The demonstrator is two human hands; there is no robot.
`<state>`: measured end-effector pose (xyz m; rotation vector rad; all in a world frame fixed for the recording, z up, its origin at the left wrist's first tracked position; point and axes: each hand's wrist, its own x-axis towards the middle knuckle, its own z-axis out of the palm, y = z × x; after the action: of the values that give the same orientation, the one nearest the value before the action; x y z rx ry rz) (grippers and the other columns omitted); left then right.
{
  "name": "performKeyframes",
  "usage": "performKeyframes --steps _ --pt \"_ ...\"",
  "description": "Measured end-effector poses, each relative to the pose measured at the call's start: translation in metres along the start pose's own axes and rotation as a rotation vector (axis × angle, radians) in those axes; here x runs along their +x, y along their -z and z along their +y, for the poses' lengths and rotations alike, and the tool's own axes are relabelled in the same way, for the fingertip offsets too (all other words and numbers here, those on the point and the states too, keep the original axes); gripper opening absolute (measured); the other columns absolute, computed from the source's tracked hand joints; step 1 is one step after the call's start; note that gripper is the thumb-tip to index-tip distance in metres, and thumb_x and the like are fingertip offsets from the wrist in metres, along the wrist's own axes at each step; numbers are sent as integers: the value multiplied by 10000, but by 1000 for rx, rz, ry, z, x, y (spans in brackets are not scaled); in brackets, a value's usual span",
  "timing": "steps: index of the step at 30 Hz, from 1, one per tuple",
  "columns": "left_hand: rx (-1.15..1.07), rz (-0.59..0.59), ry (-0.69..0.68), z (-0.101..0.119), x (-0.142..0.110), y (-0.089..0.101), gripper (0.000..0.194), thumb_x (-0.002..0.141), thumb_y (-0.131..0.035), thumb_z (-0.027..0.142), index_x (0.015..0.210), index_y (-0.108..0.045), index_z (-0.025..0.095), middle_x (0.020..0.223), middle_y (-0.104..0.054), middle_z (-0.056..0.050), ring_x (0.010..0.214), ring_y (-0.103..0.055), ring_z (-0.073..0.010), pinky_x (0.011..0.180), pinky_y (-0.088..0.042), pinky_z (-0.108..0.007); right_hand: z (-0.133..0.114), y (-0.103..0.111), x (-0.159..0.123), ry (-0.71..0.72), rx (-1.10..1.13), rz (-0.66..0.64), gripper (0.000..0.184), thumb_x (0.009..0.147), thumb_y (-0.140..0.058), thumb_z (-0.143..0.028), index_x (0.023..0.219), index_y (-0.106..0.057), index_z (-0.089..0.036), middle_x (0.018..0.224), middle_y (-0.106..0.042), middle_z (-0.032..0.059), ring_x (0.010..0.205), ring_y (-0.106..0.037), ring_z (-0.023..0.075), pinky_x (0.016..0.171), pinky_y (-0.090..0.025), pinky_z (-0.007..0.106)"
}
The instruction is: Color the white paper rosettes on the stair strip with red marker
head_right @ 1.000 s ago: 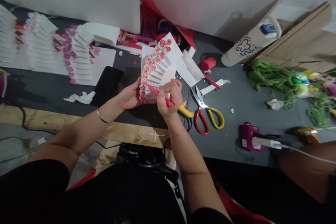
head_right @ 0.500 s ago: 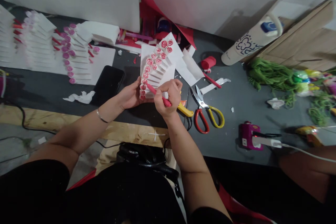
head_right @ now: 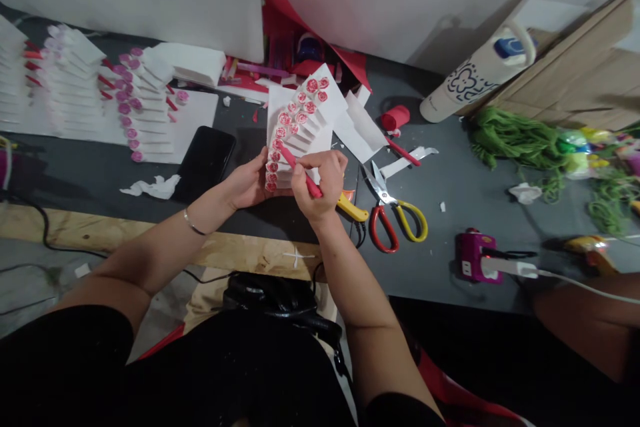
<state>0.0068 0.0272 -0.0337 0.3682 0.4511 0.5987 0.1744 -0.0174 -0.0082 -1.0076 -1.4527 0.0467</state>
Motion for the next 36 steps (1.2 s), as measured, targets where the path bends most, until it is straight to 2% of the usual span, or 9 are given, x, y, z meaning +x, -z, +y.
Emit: performKeyframes --steps 4,9,13,15,18,22,27,32,36 --pt "-8 -19 -14 0 1 2 608 1160 -327 558 1285 -759 149 1172 -847 -153 1066 -818 -265 1118 -594 -488 0 0 1 40 -16 18 165 996 -539 -290 833 -557 -275 738 -579 -42 673 -567 167 879 -471 475" --pt "3 -9 -2 1 0 1 649 1165 -276 556 1270 -768 146 1171 -847 -159 1090 -817 -274 1104 -605 -492 -2 0 3 50 -78 11 114 987 -565 -282 881 -602 -270 750 -623 -48 700 -602 154 831 -455 445" --pt "4 -7 -2 2 0 0 650 1166 -267 556 1271 -767 154 1158 -852 -148 1040 -826 -261 1069 -624 -479 -1 0 3 64 -57 64 208 1012 -525 -317 810 -548 -273 694 -561 -61 632 -557 141 813 -452 445" --pt "12 0 7 2 0 -1 655 1164 -270 558 1275 -766 145 1177 -847 -161 1068 -824 -279 1071 -623 -498 1 0 3 34 -80 56 167 1013 -549 -346 872 -601 -274 732 -606 -50 675 -600 151 824 -464 447" --pt "21 0 27 2 0 -1 666 1163 -269 557 1293 -761 128 1214 -834 -188 1133 -812 -301 1110 -601 -522 2 0 4 57 -91 29 50 988 -617 -291 967 -658 -272 793 -672 -48 743 -639 154 841 -452 428" --pt "12 -7 26 2 0 0 664 1160 -278 568 1308 -755 131 1236 -829 -187 1136 -812 -301 1129 -591 -530 0 0 6 120 -54 59 108 984 -591 -220 890 -621 -264 754 -646 -66 691 -594 134 840 -423 417" --pt "29 25 40 2 -1 -1 625 1166 -294 546 1294 -755 143 1175 -846 -160 1113 -817 -278 1122 -604 -505 0 0 6 66 -88 27 57 978 -624 -241 1003 -668 -266 844 -715 -40 760 -648 152 849 -444 424" --pt "25 41 45 3 0 -1 617 1167 -292 532 1336 -738 141 1201 -838 -173 1144 -811 -293 1147 -585 -532 2 -1 4 60 -83 52 99 987 -585 -284 905 -640 -272 745 -674 -55 703 -629 153 844 -438 441" --pt "3 13 44 3 -1 1 604 1163 -318 540 1330 -742 143 1207 -838 -171 1122 -819 -282 1125 -603 -504 3 -1 4 45 -130 19 60 986 -613 -274 992 -671 -260 819 -714 -38 751 -650 155 853 -438 427"
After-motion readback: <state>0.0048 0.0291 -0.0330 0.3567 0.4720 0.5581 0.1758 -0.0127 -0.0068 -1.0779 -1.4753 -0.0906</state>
